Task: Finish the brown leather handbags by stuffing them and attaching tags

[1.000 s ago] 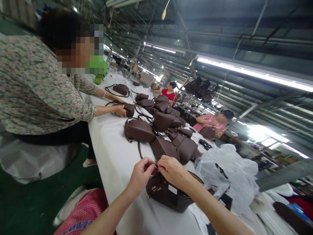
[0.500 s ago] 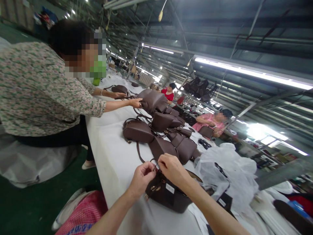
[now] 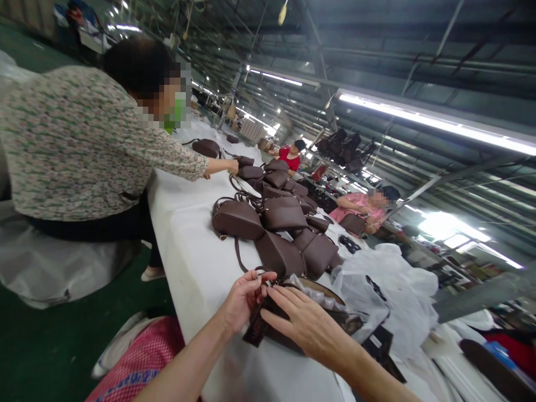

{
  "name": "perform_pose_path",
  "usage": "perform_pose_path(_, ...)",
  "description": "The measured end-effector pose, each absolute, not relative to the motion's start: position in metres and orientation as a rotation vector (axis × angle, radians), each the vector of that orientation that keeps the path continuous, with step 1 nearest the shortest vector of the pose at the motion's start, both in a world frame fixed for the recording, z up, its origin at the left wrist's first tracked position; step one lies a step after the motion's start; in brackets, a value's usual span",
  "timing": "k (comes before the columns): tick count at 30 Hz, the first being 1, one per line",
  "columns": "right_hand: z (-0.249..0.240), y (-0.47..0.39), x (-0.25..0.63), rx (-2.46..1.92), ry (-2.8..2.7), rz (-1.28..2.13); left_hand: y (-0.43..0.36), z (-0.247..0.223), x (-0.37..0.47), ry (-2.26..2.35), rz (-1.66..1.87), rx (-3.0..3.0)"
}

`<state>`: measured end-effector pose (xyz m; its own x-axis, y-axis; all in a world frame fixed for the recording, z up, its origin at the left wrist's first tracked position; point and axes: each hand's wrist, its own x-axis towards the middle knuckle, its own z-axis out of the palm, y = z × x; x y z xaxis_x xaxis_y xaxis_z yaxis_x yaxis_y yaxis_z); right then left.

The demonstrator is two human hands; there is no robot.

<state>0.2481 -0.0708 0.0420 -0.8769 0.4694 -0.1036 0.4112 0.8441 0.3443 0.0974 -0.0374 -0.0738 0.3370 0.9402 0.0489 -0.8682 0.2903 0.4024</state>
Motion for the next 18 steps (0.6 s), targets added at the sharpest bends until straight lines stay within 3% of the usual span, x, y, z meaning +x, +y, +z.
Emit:
perform_pose_path(4,0.007,-0.067,0.246,0.516,2.908,0.795,-0.037,-0.072,0.096,0.205,1.243,0.308)
perform_pose_path(7,-0.011,-0.061,0.246,0.445,2.955,0.826,-0.036,-0.072,0.092,0.21,1.239,0.287)
perform_pose_path(11,-0.007,-0.056,0.242,0.684,3.138,0.248,-0.033,-0.077,0.089,0.189,1.224,0.25)
perform_pose_path(15,0.013,-0.052,0.235,1.549,3.065,-0.551,-0.027,-0.086,0.096,0.188,1.172,0.206)
perform_pose_path(18,0.027,-0.045,0.226,1.879,2.934,-0.543,-0.025,-0.09,0.104,0.129,1.17,0.17)
